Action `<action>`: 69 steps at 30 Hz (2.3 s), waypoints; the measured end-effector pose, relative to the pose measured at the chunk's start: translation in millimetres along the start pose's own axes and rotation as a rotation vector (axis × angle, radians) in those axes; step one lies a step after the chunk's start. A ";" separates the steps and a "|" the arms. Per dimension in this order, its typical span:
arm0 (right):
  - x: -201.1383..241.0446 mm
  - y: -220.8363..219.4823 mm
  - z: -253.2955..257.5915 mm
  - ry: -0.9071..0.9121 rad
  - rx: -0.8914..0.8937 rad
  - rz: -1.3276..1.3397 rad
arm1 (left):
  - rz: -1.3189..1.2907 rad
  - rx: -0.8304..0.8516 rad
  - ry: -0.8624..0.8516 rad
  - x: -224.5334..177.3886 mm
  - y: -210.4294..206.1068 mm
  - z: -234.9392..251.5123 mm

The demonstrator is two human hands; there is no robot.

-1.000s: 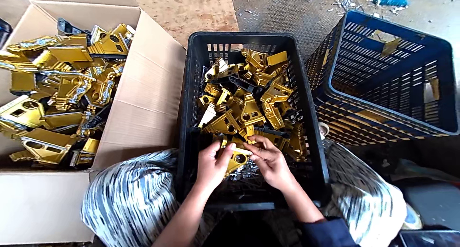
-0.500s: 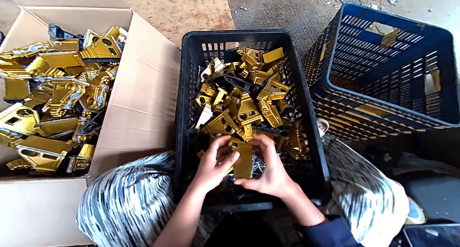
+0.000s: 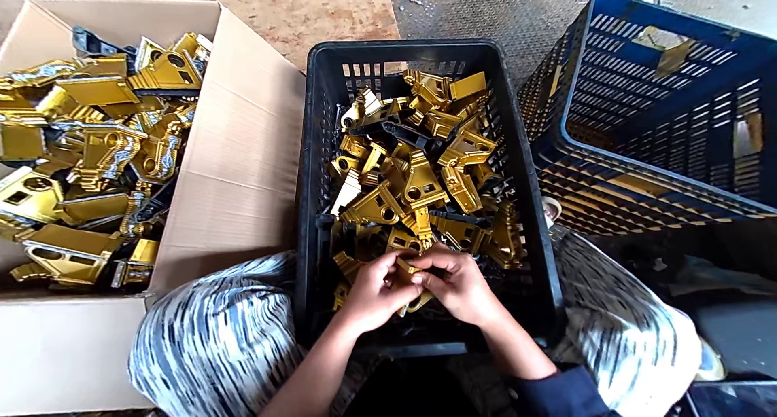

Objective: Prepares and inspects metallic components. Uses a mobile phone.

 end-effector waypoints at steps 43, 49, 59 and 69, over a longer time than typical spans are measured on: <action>-106.6 13.5 -19.1 -0.785 0.442 -0.872 | -0.527 -0.515 -0.077 -35.7 65.5 -34.9; -47.6 60.7 -50.2 -0.900 0.315 -0.803 | -1.246 -0.330 -0.013 -24.4 55.9 -30.2; 34.6 108.6 -111.0 -0.190 -0.053 0.066 | -0.834 -0.325 0.020 -19.9 27.8 -24.3; 51.6 31.5 -80.2 0.115 -0.247 -0.456 | -0.355 -0.630 -0.172 -33.1 60.8 -32.4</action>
Point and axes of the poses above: each hand's wrist, its own z-axis towards the middle knuckle, its own y-axis out of the back of the hand, x = y × z, the point moved 10 cm from there along z, towards the middle knuckle, and after that the axes turned 4 degrees about y, right-handed, at the moved point
